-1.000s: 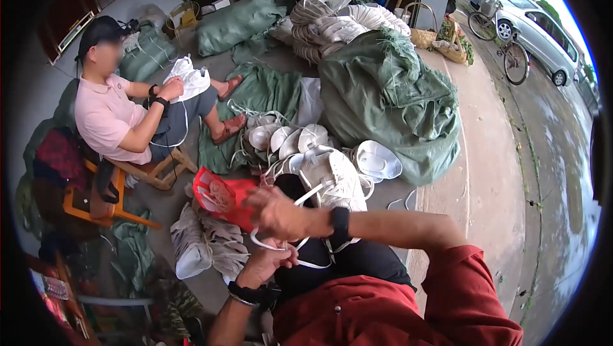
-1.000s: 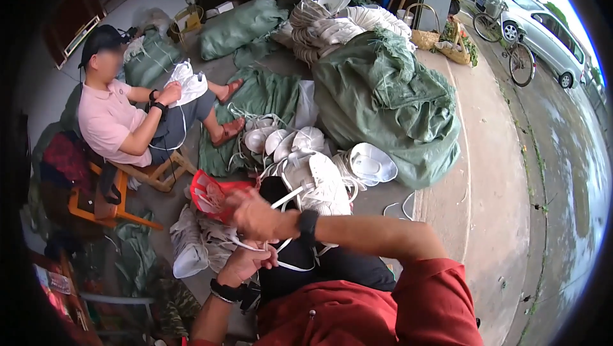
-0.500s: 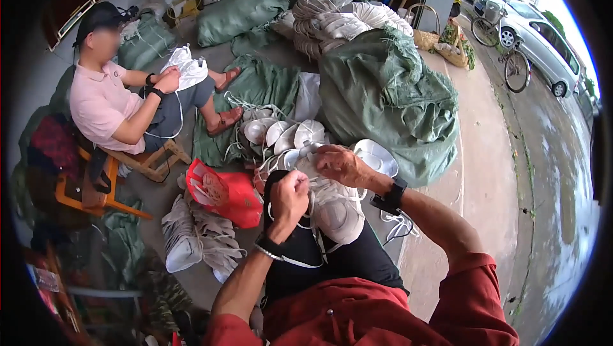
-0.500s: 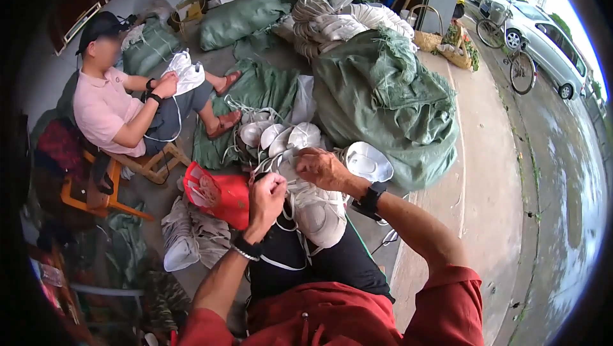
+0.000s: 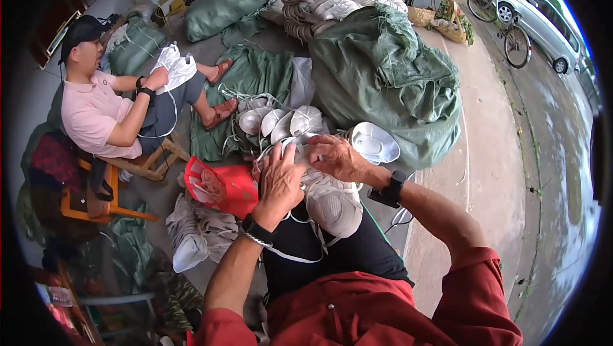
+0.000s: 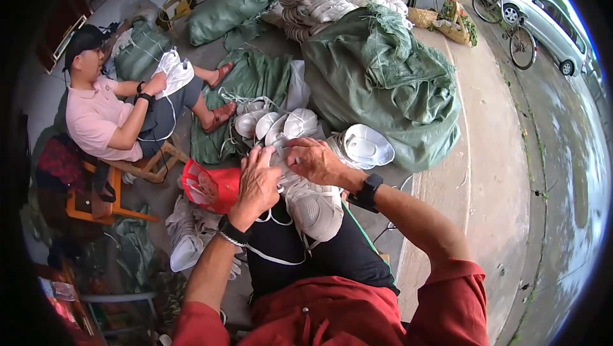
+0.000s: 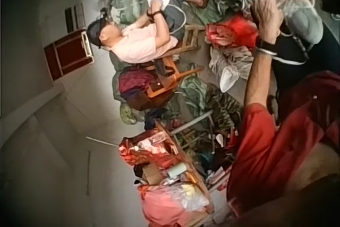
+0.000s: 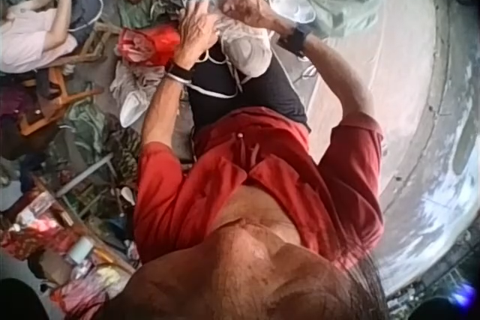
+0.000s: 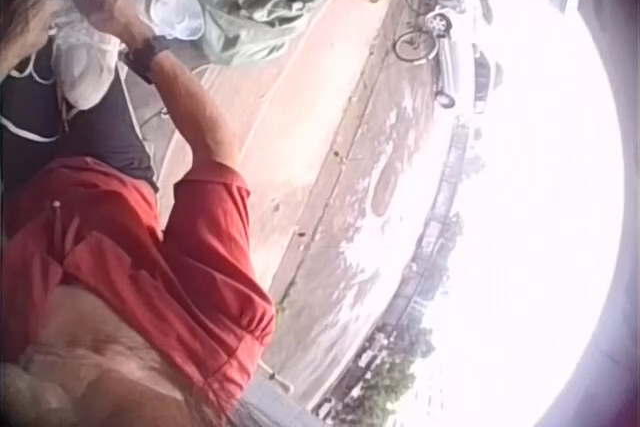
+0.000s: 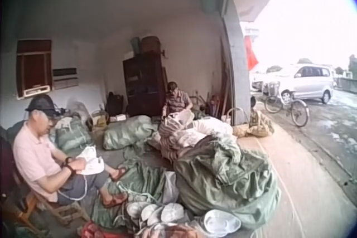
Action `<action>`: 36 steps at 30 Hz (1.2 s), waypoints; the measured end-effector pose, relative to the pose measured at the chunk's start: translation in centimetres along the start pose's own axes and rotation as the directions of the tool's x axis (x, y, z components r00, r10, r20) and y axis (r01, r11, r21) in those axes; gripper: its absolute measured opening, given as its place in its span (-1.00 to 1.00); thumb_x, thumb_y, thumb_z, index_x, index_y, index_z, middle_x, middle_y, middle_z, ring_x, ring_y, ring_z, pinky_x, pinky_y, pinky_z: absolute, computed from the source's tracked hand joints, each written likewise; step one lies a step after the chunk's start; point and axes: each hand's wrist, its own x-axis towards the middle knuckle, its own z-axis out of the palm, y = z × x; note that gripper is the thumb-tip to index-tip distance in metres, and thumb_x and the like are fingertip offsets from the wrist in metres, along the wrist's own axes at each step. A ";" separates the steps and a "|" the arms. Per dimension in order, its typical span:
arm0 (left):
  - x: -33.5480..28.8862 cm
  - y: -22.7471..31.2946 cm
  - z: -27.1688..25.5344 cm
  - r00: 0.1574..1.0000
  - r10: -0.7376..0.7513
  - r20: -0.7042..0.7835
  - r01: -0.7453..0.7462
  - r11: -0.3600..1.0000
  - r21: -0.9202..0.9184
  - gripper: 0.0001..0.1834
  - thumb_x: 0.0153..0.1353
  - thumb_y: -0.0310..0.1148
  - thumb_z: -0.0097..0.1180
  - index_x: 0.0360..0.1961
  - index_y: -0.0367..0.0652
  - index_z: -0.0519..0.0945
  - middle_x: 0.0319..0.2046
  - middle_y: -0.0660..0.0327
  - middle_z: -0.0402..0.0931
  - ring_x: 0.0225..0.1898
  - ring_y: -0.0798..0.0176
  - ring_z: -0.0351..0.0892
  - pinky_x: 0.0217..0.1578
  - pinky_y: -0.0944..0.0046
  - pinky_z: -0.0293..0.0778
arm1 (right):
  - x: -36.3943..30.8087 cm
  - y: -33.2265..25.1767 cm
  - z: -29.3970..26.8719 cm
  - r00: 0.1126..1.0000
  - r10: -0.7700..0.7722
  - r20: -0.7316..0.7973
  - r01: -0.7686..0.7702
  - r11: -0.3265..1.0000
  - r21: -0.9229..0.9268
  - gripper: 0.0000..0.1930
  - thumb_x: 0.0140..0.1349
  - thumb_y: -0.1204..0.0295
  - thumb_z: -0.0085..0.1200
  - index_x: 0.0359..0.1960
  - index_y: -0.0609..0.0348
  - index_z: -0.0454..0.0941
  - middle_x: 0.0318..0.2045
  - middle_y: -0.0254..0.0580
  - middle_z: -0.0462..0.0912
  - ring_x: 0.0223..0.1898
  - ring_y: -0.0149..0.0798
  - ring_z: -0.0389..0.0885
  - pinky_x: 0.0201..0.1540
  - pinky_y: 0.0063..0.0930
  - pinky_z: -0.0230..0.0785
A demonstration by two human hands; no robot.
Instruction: The recorder is lacing a white shoe while seated among a large quantity of shoe components.
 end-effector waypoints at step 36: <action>-2.2 -3.4 3.3 0.984 -0.175 -0.024 0.142 0.863 -0.486 -0.88 -0.04 -0.42 0.09 -0.40 -0.04 0.55 -0.10 0.07 0.36 -0.05 -0.04 0.35 -0.03 0.06 0.22 | 0.6 0.5 -7.7 0.966 0.150 -0.212 -0.111 0.976 0.185 -0.80 0.15 0.51 0.01 -0.19 0.30 0.42 -0.08 -0.04 0.47 -0.19 -0.28 0.52 -0.23 -0.51 0.40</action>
